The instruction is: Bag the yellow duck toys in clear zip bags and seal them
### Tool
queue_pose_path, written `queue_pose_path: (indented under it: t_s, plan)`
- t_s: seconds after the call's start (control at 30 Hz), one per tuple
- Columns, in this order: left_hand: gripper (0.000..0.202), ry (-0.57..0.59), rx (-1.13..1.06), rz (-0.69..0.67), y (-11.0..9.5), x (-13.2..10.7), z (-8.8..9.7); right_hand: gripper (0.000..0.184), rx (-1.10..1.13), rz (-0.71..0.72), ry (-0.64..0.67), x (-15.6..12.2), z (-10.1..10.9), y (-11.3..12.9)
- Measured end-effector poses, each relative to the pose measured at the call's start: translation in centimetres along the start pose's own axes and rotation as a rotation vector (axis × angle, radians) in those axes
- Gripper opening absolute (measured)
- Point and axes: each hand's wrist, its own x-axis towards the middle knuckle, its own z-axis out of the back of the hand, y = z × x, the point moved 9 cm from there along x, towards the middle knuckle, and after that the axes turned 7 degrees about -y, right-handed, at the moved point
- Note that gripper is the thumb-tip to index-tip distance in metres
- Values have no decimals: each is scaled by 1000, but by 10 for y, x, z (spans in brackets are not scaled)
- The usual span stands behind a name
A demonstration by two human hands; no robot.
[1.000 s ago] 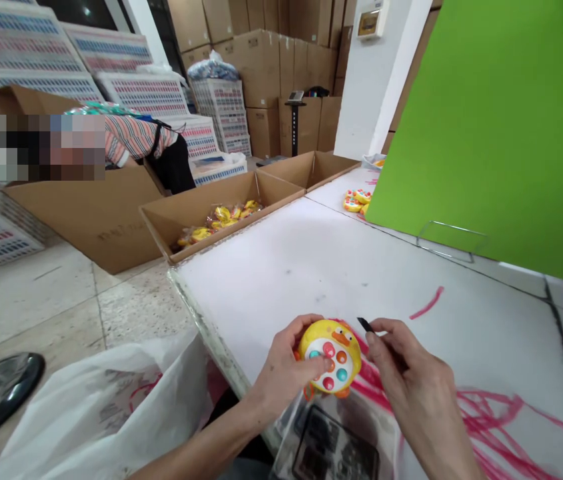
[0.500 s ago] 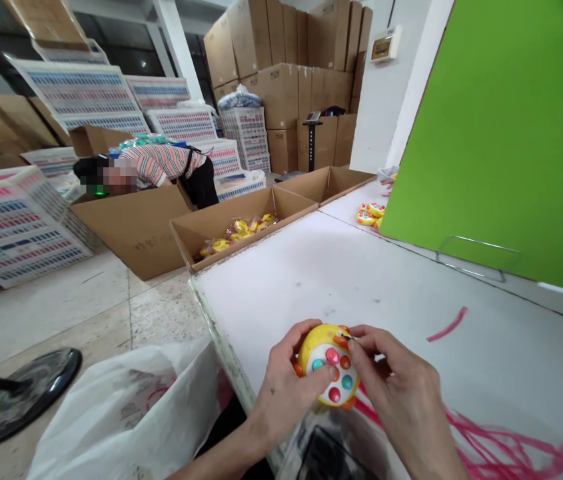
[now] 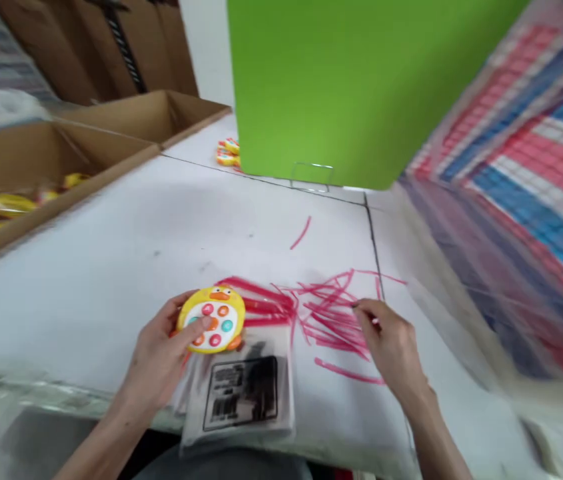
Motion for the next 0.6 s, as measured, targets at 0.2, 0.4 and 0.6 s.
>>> queue_pose_path:
  t_s: [0.2, 0.4, 0.6]
  plan:
    - [47, 144, 19, 34, 5, -7, -19, 25, -238, -195, -196, -33, 58, -102]
    - [43, 173, 54, 54, 8, -9, -35, 41, -561, -591, -715, -164, 194, -159]
    - [40, 266, 97, 37, 14, -15, -46, 40, -513, -624, -599, -193, 214, -193]
